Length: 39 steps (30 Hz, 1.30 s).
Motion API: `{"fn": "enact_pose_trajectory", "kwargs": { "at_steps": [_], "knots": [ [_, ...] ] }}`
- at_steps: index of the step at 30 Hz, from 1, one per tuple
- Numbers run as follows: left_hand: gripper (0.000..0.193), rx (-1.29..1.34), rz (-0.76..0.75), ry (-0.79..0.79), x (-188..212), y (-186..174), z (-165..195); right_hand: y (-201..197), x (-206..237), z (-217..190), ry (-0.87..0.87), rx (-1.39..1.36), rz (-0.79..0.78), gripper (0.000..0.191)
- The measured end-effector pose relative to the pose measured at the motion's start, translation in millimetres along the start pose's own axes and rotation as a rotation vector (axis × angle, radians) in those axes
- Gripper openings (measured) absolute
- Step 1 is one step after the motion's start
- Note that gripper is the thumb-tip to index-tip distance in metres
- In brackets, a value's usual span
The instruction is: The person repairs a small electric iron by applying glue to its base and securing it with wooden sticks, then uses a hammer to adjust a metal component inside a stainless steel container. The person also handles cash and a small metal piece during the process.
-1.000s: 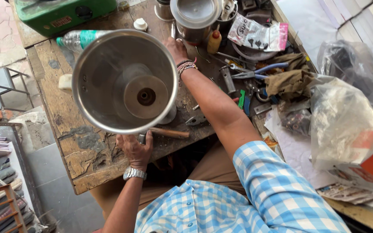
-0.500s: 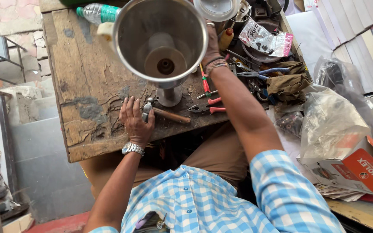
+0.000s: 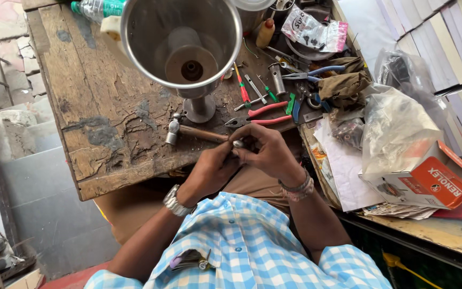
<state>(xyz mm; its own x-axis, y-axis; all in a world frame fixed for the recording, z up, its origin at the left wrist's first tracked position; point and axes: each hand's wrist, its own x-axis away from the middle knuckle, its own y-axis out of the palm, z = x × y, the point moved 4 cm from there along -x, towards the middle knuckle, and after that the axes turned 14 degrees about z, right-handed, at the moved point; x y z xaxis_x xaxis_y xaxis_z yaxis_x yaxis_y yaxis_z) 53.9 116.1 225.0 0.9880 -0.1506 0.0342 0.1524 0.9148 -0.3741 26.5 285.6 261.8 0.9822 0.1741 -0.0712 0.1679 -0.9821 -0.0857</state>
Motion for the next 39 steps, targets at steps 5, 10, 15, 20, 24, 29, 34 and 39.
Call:
{"fn": "enact_pose_trajectory", "kwargs": {
  "at_steps": [5, 10, 15, 20, 24, 29, 34, 39],
  "knots": [
    [0.031, 0.896, -0.077, 0.023, 22, -74, 90, -29, 18, -44, -0.219, -0.259, 0.262, 0.043],
    [0.027, 0.827, 0.22, 0.383, 15, -188, 179, -22, 23, -30, -0.174, -0.154, 0.277, 0.041],
    [0.014, 0.616, 0.093, 0.561, -63, -215, 211, 11, 33, 1, -0.204, 0.106, 0.185, 0.044],
    [0.019, -0.232, 0.376, 0.929, -82, -197, 229, 13, 34, -4, -0.112, 0.215, 0.232, 0.05],
    [0.016, -0.239, 0.381, 0.892, -89, -192, 231, 2, 2, -61, -0.559, 0.396, 0.409, 0.065],
    [0.02, -0.19, 0.397, 0.848, -97, -195, 217, 2, -45, -138, -0.99, 0.839, 0.388, 0.078],
    [0.022, -0.184, 0.354, 0.825, -93, -208, 213, 27, -54, -143, -0.898, 0.734, 0.314, 0.039],
    [0.034, -0.349, 0.376, 0.854, -82, -209, 210, 32, -28, -120, -0.855, 0.657, 0.353, 0.024]
  ]
}}
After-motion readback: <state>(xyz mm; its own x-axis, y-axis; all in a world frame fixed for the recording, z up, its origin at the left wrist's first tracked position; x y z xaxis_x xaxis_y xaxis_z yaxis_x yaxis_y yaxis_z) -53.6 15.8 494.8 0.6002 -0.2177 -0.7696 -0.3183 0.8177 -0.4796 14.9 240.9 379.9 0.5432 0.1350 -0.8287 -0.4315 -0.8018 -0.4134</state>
